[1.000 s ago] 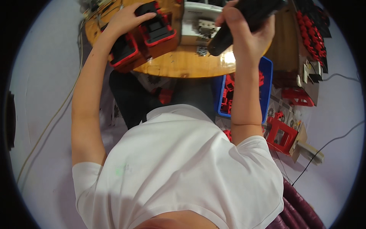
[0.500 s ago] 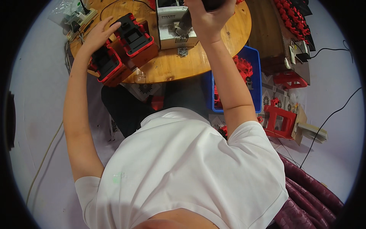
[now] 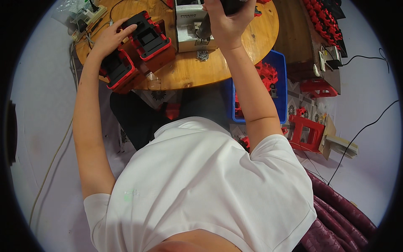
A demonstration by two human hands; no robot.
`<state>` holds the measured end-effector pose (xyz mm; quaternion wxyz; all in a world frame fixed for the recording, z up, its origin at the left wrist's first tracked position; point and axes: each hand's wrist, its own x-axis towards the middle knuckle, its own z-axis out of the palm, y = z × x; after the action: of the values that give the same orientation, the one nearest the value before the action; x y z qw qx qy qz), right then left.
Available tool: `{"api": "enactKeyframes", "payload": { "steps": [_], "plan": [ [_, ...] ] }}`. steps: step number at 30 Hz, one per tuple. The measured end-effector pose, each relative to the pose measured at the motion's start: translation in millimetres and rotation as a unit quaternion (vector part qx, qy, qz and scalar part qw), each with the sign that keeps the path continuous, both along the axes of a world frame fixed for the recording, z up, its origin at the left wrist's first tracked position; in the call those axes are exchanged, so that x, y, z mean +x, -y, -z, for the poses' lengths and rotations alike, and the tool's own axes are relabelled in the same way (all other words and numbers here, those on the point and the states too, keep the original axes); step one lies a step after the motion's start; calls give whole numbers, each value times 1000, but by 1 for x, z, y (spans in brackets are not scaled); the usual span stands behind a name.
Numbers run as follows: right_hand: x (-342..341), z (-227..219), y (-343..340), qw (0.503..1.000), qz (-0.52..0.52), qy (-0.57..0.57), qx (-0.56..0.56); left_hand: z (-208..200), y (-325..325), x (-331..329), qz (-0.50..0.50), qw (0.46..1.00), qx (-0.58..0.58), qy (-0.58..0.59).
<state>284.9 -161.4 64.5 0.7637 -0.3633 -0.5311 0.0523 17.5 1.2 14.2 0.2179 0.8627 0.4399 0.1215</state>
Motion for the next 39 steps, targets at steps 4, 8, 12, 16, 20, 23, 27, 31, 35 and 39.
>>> {"api": "enactKeyframes", "payload": {
  "steps": [4,8,12,16,20,23,27,31,35,39],
  "plan": [
    [4,2,-4,999,-26,22,8,-14,3,2,-1,997,-69,-45],
    [-3,-13,-10,995,-94,3,-31,14,-15,-6,13,999,-44,24],
    [-27,-52,0,996,-80,-31,-31,4,-17,2,26,993,-118,5],
    [-43,-52,-10,992,-118,-29,19,8,-8,1,6,997,-72,38],
    [-52,-46,-17,991,-128,-17,41,-3,-2,6,-9,996,-93,0],
    [-56,-42,-21,991,-126,-36,22,3,-1,4,-13,997,-72,30],
    [-53,-36,-24,991,-136,-12,-1,-1,-1,5,-9,997,-80,6],
    [-62,-34,-33,981,-187,50,27,6,-3,2,-17,999,-34,1],
    [-79,-35,-29,981,-178,78,-21,-6,5,6,-29,998,-50,-40],
    [-76,-36,-34,976,-201,87,-1,4,-4,4,-22,998,-40,-31]
  ]
}}
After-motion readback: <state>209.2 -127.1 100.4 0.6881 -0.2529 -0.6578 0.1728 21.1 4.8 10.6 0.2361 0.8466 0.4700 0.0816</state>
